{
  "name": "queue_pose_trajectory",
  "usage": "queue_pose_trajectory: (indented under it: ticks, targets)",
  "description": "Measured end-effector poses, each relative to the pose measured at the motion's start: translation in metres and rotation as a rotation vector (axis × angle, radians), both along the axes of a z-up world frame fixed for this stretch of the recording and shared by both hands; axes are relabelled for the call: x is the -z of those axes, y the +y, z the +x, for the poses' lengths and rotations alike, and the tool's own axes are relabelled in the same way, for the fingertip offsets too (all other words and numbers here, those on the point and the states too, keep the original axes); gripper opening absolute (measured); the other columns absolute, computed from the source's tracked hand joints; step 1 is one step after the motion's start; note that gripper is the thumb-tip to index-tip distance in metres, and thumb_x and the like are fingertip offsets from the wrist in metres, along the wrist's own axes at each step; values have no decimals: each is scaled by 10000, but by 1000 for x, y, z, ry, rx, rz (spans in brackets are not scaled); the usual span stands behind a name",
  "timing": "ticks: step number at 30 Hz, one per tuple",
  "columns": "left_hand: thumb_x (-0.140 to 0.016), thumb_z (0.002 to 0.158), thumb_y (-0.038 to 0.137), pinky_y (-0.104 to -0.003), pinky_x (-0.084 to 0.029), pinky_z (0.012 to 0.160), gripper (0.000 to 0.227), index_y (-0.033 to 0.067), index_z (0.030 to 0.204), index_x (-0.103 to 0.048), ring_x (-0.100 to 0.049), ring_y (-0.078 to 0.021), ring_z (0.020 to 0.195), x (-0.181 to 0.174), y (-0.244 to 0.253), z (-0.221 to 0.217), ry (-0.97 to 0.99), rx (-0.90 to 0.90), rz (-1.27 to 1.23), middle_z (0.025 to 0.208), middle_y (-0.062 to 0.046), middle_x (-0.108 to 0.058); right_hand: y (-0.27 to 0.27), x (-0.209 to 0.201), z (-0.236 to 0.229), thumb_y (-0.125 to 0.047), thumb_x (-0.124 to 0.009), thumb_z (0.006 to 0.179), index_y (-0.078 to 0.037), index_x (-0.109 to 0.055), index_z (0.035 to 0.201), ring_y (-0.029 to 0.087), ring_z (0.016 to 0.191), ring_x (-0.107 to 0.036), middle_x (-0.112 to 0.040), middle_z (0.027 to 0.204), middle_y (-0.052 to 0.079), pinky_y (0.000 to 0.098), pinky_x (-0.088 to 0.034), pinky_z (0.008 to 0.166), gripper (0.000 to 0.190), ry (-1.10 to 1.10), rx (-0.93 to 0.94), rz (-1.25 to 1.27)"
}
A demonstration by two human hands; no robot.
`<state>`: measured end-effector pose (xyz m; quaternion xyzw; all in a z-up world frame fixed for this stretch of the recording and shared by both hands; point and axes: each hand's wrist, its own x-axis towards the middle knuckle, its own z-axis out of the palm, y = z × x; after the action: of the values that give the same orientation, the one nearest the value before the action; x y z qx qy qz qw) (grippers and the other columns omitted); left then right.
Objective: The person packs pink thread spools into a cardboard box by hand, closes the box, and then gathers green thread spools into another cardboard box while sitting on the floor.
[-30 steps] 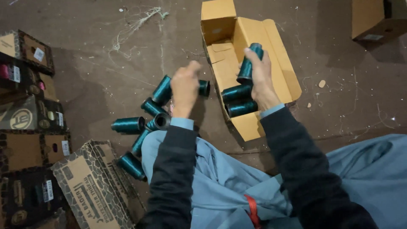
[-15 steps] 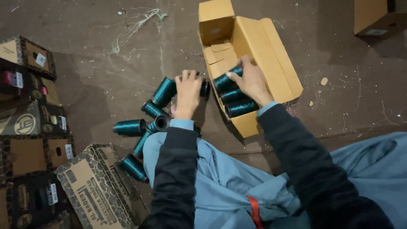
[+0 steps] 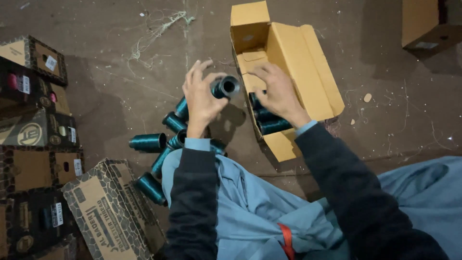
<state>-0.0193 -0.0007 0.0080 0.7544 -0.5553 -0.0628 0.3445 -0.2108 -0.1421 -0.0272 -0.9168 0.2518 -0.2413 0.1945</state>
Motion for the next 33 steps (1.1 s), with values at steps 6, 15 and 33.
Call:
queue_pose_trajectory:
  ticks: [6,15,33]
  targets:
    - [-795,890,441,-542,-280,1332,630,162,1426,-614,-302,-324,1590,-22,2,-15,703,339,-340,1665,-129,-353,24,-51,36,-113,-739,894,-117,-406,1530,346,1476,-453,-513,1561,180,488,-344,1221,717,-231,-363,645]
    - [-515,1096,253,-210,-332,528,242,102,1273,-581,-386,-42,562,13,-9,-26,1224,533,0,714,78,-392,18,-85,35,-554,-752,791,-158,-544,1253,182,1018,-650,-643,1090,25,353,-539,960,643,-213,99,859]
    - [-416,1114,374,-301,-522,969,343,173,838,-395,-597,-106,803,-7,-12,-32,1608,406,-789,756,48,-417,9,-26,27,-352,-840,855,-97,-674,1012,221,705,-779,-747,866,101,377,-682,626,342,-661,163,1528]
